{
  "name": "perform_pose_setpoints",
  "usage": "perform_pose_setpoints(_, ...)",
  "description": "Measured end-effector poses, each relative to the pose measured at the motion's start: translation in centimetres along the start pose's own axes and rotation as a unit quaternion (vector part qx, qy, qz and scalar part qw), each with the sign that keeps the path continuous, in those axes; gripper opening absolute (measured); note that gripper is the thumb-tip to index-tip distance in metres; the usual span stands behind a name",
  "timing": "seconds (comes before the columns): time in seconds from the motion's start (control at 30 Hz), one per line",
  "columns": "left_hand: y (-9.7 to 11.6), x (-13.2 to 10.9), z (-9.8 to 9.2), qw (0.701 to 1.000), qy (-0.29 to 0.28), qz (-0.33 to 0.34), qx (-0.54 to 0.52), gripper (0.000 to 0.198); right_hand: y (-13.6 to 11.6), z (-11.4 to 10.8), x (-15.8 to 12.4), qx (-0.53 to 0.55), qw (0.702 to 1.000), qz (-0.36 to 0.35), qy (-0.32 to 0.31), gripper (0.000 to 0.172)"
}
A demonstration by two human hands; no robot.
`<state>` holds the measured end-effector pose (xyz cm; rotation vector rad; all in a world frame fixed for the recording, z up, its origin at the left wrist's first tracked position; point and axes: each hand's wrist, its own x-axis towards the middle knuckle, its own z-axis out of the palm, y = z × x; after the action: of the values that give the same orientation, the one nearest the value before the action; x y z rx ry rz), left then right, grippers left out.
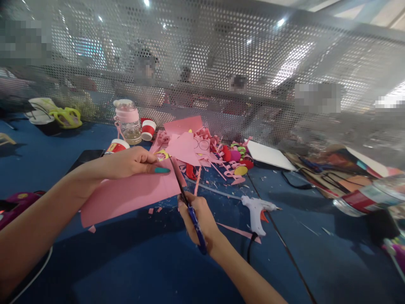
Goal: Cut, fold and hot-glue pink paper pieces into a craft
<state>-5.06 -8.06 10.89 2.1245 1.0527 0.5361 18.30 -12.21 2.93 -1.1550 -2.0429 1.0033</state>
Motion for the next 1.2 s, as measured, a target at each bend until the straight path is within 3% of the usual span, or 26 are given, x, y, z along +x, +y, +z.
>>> perform_pose_setpoints(0.6, 0.3, 0.2, -0.1, 1.0, 0.001, 0.007, 0.004, 0.043, -0.4, 0.1, 0.2, 0.014, 1.0, 0.018, 0.002, 0.031)
perform_pose_setpoints(1.0, -0.1, 0.2, -0.1, 1.0, 0.011, -0.001, 0.012, 0.049, -1.1, 0.4, 0.2, 0.007, 0.998, 0.05, 0.047, 0.035)
perform_pose_setpoints(1.2, -1.7, 0.6, -0.7, 0.999, 0.023, -0.026, -0.006, 0.041, -0.1, 0.1, 0.7, 0.117, 0.984, 0.098, 0.095, 0.041)
